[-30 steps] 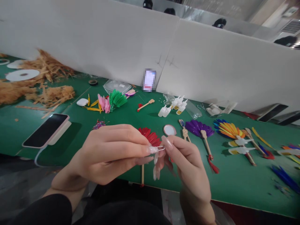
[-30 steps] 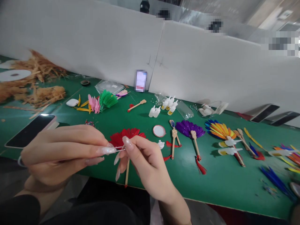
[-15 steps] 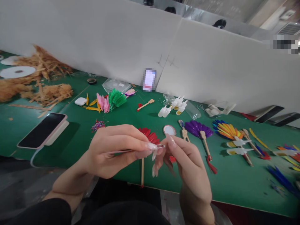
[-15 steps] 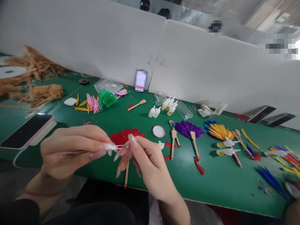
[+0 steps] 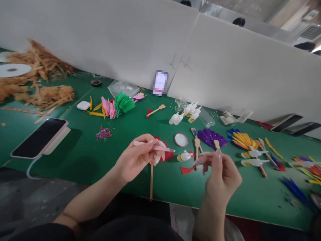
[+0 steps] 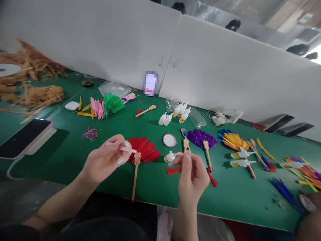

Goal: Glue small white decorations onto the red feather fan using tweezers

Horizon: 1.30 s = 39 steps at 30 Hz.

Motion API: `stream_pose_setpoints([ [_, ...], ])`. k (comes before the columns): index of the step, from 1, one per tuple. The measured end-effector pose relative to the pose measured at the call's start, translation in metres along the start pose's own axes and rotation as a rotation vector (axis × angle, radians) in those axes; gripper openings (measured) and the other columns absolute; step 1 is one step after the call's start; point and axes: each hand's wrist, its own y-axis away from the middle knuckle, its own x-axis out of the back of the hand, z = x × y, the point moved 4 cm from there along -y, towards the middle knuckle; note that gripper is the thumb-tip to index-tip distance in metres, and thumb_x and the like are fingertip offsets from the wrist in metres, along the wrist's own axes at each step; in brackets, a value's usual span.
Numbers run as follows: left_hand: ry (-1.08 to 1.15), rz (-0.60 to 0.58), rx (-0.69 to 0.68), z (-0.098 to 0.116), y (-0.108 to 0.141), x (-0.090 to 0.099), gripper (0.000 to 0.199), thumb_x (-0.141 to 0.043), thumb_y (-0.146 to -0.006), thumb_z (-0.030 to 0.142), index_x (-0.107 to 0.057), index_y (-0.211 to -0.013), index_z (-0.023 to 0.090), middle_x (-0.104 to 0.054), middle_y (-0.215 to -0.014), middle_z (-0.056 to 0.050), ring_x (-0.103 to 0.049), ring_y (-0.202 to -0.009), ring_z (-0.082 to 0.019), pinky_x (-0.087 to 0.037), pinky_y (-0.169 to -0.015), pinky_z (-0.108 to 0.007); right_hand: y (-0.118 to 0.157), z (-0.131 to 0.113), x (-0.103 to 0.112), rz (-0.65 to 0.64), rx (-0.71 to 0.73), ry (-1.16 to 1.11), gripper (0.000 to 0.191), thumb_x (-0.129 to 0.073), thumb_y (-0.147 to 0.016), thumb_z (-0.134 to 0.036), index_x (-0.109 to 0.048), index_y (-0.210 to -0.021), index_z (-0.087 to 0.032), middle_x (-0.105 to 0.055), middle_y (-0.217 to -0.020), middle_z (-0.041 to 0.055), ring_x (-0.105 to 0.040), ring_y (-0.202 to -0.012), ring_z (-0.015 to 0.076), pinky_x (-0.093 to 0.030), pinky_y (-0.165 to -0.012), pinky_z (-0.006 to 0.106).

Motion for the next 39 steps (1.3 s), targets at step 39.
stream_pose_setpoints([
  [39,0.537,0.434,0.182,-0.002,-0.001,0.008,0.047,-0.028,-0.099,0.008,-0.065,-0.071,0.003,-0.053,-0.062,-0.006,-0.055,-0.051,-0.007,-0.049,-0.046,-0.013,-0.036,-0.001,-0.008,-0.406,-0.146,-0.223,0.033,-0.078,-0.074,-0.037,-0.065,-0.101,-0.024,-0.071,-0.088,0.0041,-0.068,-0.064,0.0163,-0.053,-0.043,0.023],
])
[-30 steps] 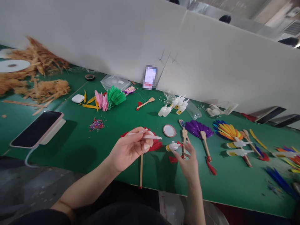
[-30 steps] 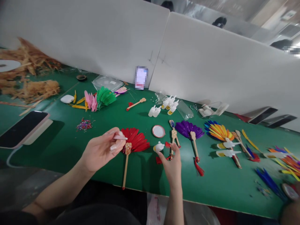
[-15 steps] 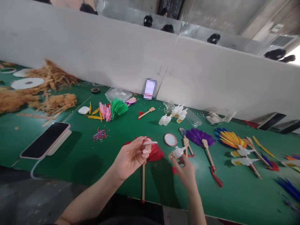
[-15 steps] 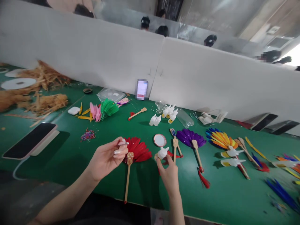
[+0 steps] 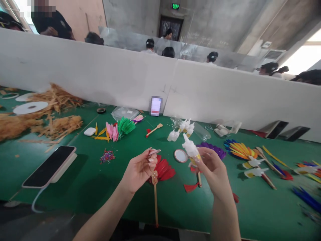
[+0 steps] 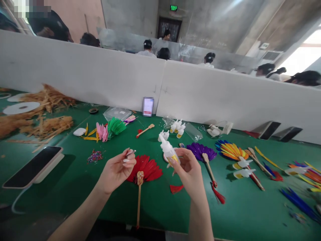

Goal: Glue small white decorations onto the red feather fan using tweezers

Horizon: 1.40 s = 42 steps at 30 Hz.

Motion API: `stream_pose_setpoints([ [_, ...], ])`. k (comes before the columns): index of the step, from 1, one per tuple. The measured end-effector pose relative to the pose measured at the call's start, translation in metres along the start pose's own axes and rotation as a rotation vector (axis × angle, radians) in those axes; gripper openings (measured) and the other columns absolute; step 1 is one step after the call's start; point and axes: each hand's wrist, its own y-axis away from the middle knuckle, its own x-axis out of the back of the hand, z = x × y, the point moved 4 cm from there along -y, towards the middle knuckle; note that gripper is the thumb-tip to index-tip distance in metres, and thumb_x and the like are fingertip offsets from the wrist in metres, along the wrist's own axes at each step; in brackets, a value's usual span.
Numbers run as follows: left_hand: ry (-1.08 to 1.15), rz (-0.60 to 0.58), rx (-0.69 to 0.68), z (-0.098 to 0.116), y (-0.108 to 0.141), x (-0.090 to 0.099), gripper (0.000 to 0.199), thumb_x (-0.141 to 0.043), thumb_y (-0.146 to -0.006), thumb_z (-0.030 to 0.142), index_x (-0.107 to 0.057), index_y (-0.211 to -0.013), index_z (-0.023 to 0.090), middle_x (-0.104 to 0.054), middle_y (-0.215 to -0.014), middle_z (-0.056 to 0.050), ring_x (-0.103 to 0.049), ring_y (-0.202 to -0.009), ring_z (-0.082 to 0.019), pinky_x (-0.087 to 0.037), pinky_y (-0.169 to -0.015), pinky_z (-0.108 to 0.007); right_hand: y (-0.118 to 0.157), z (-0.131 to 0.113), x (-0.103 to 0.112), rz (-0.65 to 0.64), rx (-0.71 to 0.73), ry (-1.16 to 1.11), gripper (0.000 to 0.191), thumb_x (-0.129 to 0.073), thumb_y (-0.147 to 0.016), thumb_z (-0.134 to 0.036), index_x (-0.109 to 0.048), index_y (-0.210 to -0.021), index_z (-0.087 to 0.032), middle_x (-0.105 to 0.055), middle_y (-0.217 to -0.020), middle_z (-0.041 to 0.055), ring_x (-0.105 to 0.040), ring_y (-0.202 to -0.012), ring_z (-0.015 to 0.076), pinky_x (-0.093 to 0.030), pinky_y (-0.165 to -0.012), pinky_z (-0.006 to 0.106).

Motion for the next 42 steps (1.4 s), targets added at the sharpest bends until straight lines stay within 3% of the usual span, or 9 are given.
stream_pose_setpoints([
  [3,-0.006,0.044,-0.013,0.001,-0.002,0.002,0.044,-0.029,-0.1,0.008,-0.065,-0.074,0.004,-0.054,-0.064,-0.006,-0.055,-0.051,-0.007,-0.049,-0.045,-0.013,-0.006,-0.012,0.0,0.005,-0.008,-0.019,0.028,-0.081,-0.07,-0.037,-0.07,-0.09,-0.021,-0.073,-0.085,0.0053,-0.066,-0.059,0.0153,-0.054,-0.042,0.024],
  [6,-0.009,0.084,-0.025,0.003,-0.005,0.007,0.042,-0.03,-0.1,0.008,-0.064,-0.076,0.005,-0.056,-0.065,-0.006,-0.055,-0.051,-0.006,-0.05,-0.046,-0.012,-0.011,-0.018,-0.002,-0.011,-0.037,-0.027,0.029,-0.078,-0.074,-0.037,-0.074,-0.098,-0.02,-0.074,-0.085,0.0062,-0.062,-0.052,0.0125,-0.055,-0.042,0.025],
  [11,-0.013,0.116,-0.041,0.008,-0.007,0.011,0.039,-0.031,-0.1,0.008,-0.064,-0.08,0.004,-0.057,-0.066,-0.007,-0.056,-0.052,-0.007,-0.051,-0.046,-0.013,-0.02,-0.018,-0.004,0.011,-0.02,-0.091,0.03,-0.083,-0.068,-0.035,-0.075,-0.094,-0.022,-0.074,-0.093,0.0058,-0.066,-0.065,0.0133,-0.057,-0.054,0.024],
  [15,-0.011,0.125,-0.044,0.008,-0.006,0.012,0.039,-0.031,-0.1,0.008,-0.063,-0.078,0.005,-0.057,-0.066,-0.007,-0.057,-0.052,-0.007,-0.051,-0.046,-0.013,-0.028,-0.019,-0.005,0.048,0.019,-0.148,0.03,-0.086,-0.065,-0.034,-0.073,-0.089,-0.024,-0.073,-0.086,0.0018,-0.06,-0.06,0.0098,-0.053,-0.054,0.023],
  [22,-0.005,0.132,-0.029,0.004,-0.007,0.013,0.038,-0.031,-0.099,0.008,-0.062,-0.078,0.005,-0.055,-0.065,-0.006,-0.056,-0.051,-0.007,-0.05,-0.045,-0.012,-0.032,-0.038,-0.02,-0.017,0.067,-0.131,0.027,-0.077,-0.077,-0.038,-0.076,-0.099,-0.024,-0.07,-0.077,0.0016,-0.057,-0.053,0.0103,-0.051,-0.049,0.025],
  [28,0.016,0.114,-0.015,0.001,-0.005,0.014,0.034,-0.034,-0.098,0.007,-0.062,-0.079,0.007,-0.054,-0.066,-0.005,-0.055,-0.052,-0.007,-0.05,-0.046,-0.012,-0.041,-0.053,-0.024,0.053,0.186,-0.217,0.03,-0.061,-0.087,-0.046,-0.07,-0.108,-0.028,-0.069,-0.095,0.0047,-0.068,-0.087,0.02,-0.057,-0.068,0.031],
  [33,0.028,0.08,0.003,-0.004,-0.002,0.014,0.036,-0.032,-0.098,0.008,-0.062,-0.079,0.007,-0.055,-0.066,-0.006,-0.055,-0.051,-0.007,-0.049,-0.046,-0.012,-0.046,-0.071,-0.042,-0.069,0.238,-0.186,0.034,-0.052,-0.09,-0.044,-0.059,-0.122,-0.035,-0.065,-0.101,0.0059,-0.065,-0.105,0.0269,-0.055,-0.081,0.041],
  [38,0.041,0.062,0.016,-0.008,0.003,0.009,0.043,-0.026,-0.1,0.009,-0.063,-0.078,0.006,-0.056,-0.065,-0.006,-0.056,-0.05,-0.007,-0.049,-0.045,-0.012,-0.047,-0.091,-0.062,-0.066,0.195,-0.391,0.032,-0.054,-0.08,-0.038,-0.054,-0.112,-0.033,-0.055,-0.09,0.0035,-0.061,-0.085,0.0212,-0.052,-0.074,0.037],
  [42,0.057,0.052,0.013,-0.01,0.009,0.005,0.047,-0.024,-0.101,0.01,-0.063,-0.075,0.005,-0.055,-0.063,-0.006,-0.056,-0.049,-0.006,-0.048,-0.044,-0.011,-0.045,-0.113,-0.078,-0.125,0.15,-0.542,0.031,-0.042,-0.085,-0.055,-0.056,-0.089,-0.028,-0.039,-0.07,0.0006,-0.046,-0.06,0.0158,-0.042,-0.054,0.03],
])
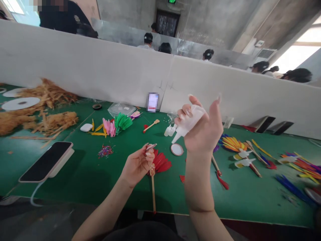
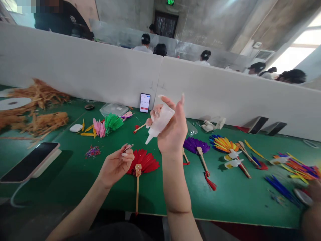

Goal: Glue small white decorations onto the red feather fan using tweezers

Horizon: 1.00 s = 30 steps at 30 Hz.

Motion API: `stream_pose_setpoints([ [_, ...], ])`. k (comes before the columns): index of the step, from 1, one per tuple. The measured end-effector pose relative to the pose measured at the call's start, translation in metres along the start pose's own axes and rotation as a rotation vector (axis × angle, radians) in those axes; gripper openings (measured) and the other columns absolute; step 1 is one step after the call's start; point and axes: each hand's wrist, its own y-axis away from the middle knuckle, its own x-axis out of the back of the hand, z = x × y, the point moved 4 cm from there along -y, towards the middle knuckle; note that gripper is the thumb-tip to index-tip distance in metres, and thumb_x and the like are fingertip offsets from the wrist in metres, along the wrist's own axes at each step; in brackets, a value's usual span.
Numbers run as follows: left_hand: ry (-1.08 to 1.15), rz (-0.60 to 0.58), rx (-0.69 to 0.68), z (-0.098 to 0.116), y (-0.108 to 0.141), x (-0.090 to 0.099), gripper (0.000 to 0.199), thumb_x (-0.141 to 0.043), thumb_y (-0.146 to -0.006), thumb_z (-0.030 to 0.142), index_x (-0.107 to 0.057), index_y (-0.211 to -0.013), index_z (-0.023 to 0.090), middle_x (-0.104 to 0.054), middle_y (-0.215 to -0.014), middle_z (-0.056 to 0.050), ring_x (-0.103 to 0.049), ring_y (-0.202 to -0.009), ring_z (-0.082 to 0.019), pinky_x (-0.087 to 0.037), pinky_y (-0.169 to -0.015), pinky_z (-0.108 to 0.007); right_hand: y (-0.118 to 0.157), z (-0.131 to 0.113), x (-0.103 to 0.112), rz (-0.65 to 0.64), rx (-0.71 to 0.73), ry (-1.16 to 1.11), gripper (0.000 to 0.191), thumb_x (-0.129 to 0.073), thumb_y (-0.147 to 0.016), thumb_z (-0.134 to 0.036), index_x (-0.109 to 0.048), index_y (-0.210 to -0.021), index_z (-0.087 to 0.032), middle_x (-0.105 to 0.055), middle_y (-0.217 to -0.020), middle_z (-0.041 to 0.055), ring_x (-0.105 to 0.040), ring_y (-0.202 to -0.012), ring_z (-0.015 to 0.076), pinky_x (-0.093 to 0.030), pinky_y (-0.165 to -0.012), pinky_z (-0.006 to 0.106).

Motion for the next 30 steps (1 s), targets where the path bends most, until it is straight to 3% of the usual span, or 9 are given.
stream_pose_setpoints([
  [3,0.014,-0.001,-0.006,-0.002,0.007,-0.003,0.05,-0.023,-0.101,0.011,-0.063,-0.072,0.005,-0.055,-0.061,-0.006,-0.056,-0.048,-0.006,-0.048,-0.043,-0.011,-0.002,-0.012,-0.017,-0.103,0.021,0.08,0.049,-0.037,-0.081,-0.072,-0.044,-0.065,-0.026,-0.026,-0.059,-0.0032,-0.032,-0.047,0.0133,-0.031,-0.041,0.027],
  [5,0.02,0.0,-0.018,-0.003,0.012,-0.006,0.05,-0.023,-0.101,0.011,-0.063,-0.071,0.005,-0.055,-0.06,-0.006,-0.055,-0.047,-0.006,-0.048,-0.043,-0.012,-0.002,-0.018,-0.026,-0.158,0.022,0.137,0.057,-0.032,-0.082,-0.077,-0.035,-0.059,-0.026,-0.022,-0.054,-0.0044,-0.028,-0.043,0.0118,-0.03,-0.039,0.026],
  [8,0.028,-0.004,-0.034,-0.005,0.02,-0.012,0.049,-0.026,-0.101,0.01,-0.064,-0.07,0.005,-0.054,-0.059,-0.005,-0.055,-0.047,-0.007,-0.049,-0.043,-0.013,-0.003,-0.025,-0.038,-0.243,0.007,0.039,0.055,-0.031,-0.086,-0.071,-0.039,-0.055,-0.026,-0.021,-0.048,-0.0055,-0.028,-0.038,0.0104,-0.028,-0.035,0.023],
  [12,0.039,-0.029,-0.012,-0.009,0.031,-0.025,0.049,-0.028,-0.1,0.01,-0.064,-0.068,0.005,-0.052,-0.056,-0.005,-0.054,-0.046,-0.007,-0.05,-0.043,-0.013,-0.002,-0.032,-0.052,-0.329,-0.059,-0.142,0.057,-0.046,-0.09,-0.06,-0.044,-0.046,-0.023,-0.022,-0.04,-0.007,-0.027,-0.033,0.0078,-0.028,-0.031,0.021],
  [15,0.058,-0.043,0.019,-0.014,0.037,-0.033,0.051,-0.027,-0.1,0.011,-0.064,-0.066,0.006,-0.052,-0.055,-0.004,-0.053,-0.044,-0.006,-0.05,-0.043,-0.011,0.0,-0.037,-0.059,-0.368,-0.122,-0.13,0.065,-0.058,-0.088,-0.056,-0.031,-0.041,-0.021,-0.022,-0.033,-0.0082,-0.029,-0.031,0.0061,-0.034,-0.035,0.02],
  [20,0.086,-0.07,0.036,-0.021,0.04,-0.041,0.048,-0.029,-0.099,0.01,-0.065,-0.068,0.007,-0.053,-0.056,-0.004,-0.051,-0.043,-0.005,-0.051,-0.043,-0.012,0.0,-0.043,-0.064,-0.446,-0.092,-0.08,0.076,-0.069,-0.083,-0.052,-0.012,-0.043,-0.019,-0.027,-0.026,-0.0091,-0.031,-0.026,0.0038,-0.032,-0.033,0.019],
  [25,0.088,-0.17,0.08,-0.025,0.039,-0.044,0.051,-0.027,-0.1,0.011,-0.065,-0.066,0.005,-0.053,-0.056,-0.006,-0.055,-0.045,-0.007,-0.052,-0.044,-0.013,0.0,-0.047,-0.063,-0.528,-0.07,-0.06,0.076,-0.063,-0.086,-0.052,-0.009,-0.041,-0.022,-0.028,-0.023,-0.0103,-0.036,-0.024,0.0034,-0.031,-0.03,0.018],
  [30,0.073,-0.18,0.109,-0.028,0.037,-0.041,0.047,-0.03,-0.1,0.011,-0.065,-0.069,0.005,-0.055,-0.059,-0.006,-0.055,-0.047,-0.007,-0.053,-0.046,-0.013,0.003,-0.046,-0.057,-0.589,-0.109,-0.136,0.072,-0.064,-0.085,-0.053,-0.012,-0.042,-0.025,-0.037,-0.027,-0.0099,-0.043,-0.027,0.003,-0.039,-0.035,0.017],
])
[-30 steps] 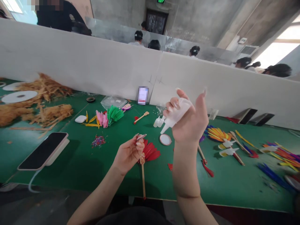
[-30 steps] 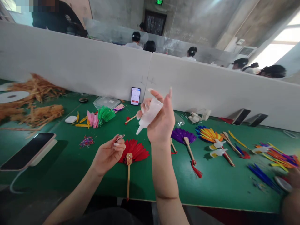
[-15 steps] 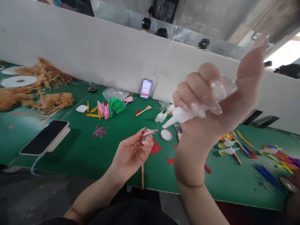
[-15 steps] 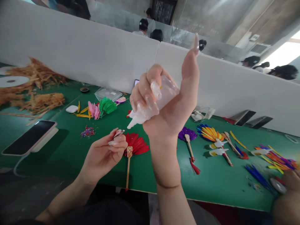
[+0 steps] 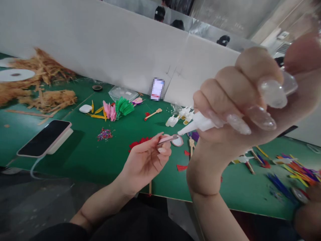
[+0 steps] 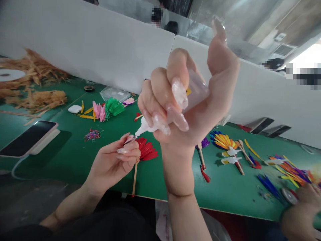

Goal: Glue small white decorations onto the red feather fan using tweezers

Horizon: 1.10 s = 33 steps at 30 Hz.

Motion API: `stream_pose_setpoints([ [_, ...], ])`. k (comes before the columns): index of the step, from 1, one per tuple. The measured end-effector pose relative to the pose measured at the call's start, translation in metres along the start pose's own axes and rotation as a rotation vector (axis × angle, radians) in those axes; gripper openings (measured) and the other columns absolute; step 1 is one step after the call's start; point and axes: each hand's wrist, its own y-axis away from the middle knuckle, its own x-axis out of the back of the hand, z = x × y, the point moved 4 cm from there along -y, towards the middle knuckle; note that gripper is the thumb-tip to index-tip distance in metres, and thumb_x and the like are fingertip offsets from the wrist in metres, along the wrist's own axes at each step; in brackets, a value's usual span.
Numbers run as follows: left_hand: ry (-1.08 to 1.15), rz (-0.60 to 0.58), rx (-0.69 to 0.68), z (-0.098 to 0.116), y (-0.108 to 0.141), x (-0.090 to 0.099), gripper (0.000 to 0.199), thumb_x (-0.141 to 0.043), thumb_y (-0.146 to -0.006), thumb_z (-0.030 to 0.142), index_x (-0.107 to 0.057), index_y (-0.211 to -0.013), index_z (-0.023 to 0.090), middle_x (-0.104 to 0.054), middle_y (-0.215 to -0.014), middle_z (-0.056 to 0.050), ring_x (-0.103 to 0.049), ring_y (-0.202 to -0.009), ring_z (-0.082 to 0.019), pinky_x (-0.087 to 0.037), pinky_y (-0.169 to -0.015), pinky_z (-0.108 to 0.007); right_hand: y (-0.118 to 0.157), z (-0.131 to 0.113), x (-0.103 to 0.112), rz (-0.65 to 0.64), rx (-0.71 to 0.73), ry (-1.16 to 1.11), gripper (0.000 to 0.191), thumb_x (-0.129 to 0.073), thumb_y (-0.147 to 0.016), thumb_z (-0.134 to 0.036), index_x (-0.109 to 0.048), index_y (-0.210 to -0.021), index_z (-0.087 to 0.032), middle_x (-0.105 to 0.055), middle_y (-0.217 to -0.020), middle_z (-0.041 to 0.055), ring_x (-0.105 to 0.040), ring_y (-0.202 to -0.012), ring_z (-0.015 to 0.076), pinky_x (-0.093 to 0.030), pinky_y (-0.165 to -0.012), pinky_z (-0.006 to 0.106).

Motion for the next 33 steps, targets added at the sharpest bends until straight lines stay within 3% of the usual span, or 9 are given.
stream_pose_setpoints([
  [4,0.009,0.022,-0.005,-0.001,0.0,0.0,0.044,-0.031,-0.1,0.011,-0.063,-0.069,0.007,-0.052,-0.057,-0.004,-0.051,-0.046,-0.005,-0.051,-0.046,-0.013,0.001,0.002,0.001,-0.035,-0.028,-0.003,0.072,-0.063,-0.086,-0.05,-0.012,-0.042,-0.026,-0.033,-0.025,-0.0101,-0.044,-0.027,0.0035,-0.038,-0.033,0.017],
  [7,0.013,0.036,-0.005,-0.001,-0.001,0.001,0.044,-0.032,-0.1,0.011,-0.062,-0.069,0.007,-0.052,-0.058,-0.004,-0.051,-0.046,-0.005,-0.05,-0.046,-0.012,0.0,0.001,0.001,0.016,-0.027,0.033,0.073,-0.063,-0.087,-0.046,-0.01,-0.04,-0.025,-0.031,-0.023,-0.0107,-0.043,-0.026,0.0021,-0.035,-0.032,0.015],
  [11,0.034,-0.02,0.008,-0.002,-0.002,0.002,0.045,-0.03,-0.1,0.012,-0.065,-0.072,0.005,-0.054,-0.06,-0.005,-0.054,-0.048,-0.006,-0.052,-0.048,-0.013,-0.001,0.003,0.0,0.081,-0.061,0.108,0.07,-0.047,-0.092,-0.048,-0.009,-0.04,-0.021,-0.029,-0.022,-0.0106,-0.04,-0.025,0.0006,-0.03,-0.033,0.013],
  [14,0.046,-0.04,0.018,-0.002,-0.002,0.002,0.047,-0.028,-0.101,0.012,-0.065,-0.073,0.003,-0.055,-0.06,-0.006,-0.056,-0.049,-0.007,-0.053,-0.049,-0.013,-0.001,0.003,0.001,0.086,-0.03,0.084,0.073,-0.059,-0.088,-0.041,-0.01,-0.038,-0.021,-0.024,-0.021,-0.0102,-0.036,-0.023,0.0015,-0.029,-0.029,0.013],
  [16,0.055,-0.024,0.021,-0.002,-0.002,0.002,0.047,-0.028,-0.101,0.012,-0.065,-0.072,0.004,-0.055,-0.061,-0.007,-0.056,-0.049,-0.007,-0.053,-0.048,-0.013,-0.002,0.005,0.003,0.061,-0.016,0.056,0.073,-0.067,-0.083,-0.034,-0.01,-0.039,-0.021,-0.026,-0.022,-0.0107,-0.036,-0.023,0.0017,-0.033,-0.029,0.013],
  [19,0.069,0.01,0.021,-0.001,-0.003,0.001,0.047,-0.029,-0.101,0.014,-0.064,-0.071,0.005,-0.056,-0.061,-0.007,-0.057,-0.049,-0.007,-0.052,-0.047,-0.013,-0.004,0.006,0.007,0.018,-0.001,0.027,0.068,-0.063,-0.085,-0.026,-0.011,-0.041,-0.021,-0.03,-0.023,-0.0121,-0.039,-0.024,0.0003,-0.037,-0.034,0.011],
  [25,0.102,0.027,0.023,0.001,-0.006,0.001,0.046,-0.028,-0.101,0.014,-0.062,-0.072,0.005,-0.056,-0.062,-0.007,-0.058,-0.049,-0.008,-0.052,-0.047,-0.015,-0.008,0.013,0.011,-0.049,0.041,-0.071,0.059,-0.054,-0.082,-0.02,-0.01,-0.044,-0.023,-0.031,-0.025,-0.012,-0.037,-0.026,-0.0002,-0.034,-0.034,0.011],
  [29,0.116,-0.017,0.014,0.004,-0.01,0.003,0.045,-0.027,-0.102,0.015,-0.062,-0.076,0.005,-0.058,-0.064,-0.009,-0.06,-0.052,-0.009,-0.054,-0.049,-0.016,-0.019,0.022,0.019,-0.147,0.19,-0.174,0.054,-0.058,-0.075,-0.029,-0.013,-0.046,-0.024,-0.026,-0.026,-0.0133,-0.028,-0.021,0.002,-0.028,-0.026,0.015],
  [33,0.118,-0.026,-0.022,0.01,-0.016,0.009,0.042,-0.028,-0.101,0.013,-0.063,-0.082,0.004,-0.06,-0.067,-0.01,-0.062,-0.054,-0.01,-0.055,-0.052,-0.017,-0.027,0.031,0.032,0.016,0.243,-0.19,0.056,-0.06,-0.075,-0.039,-0.012,-0.051,-0.023,-0.02,-0.031,-0.012,-0.021,-0.024,0.0057,-0.021,-0.023,0.019],
])
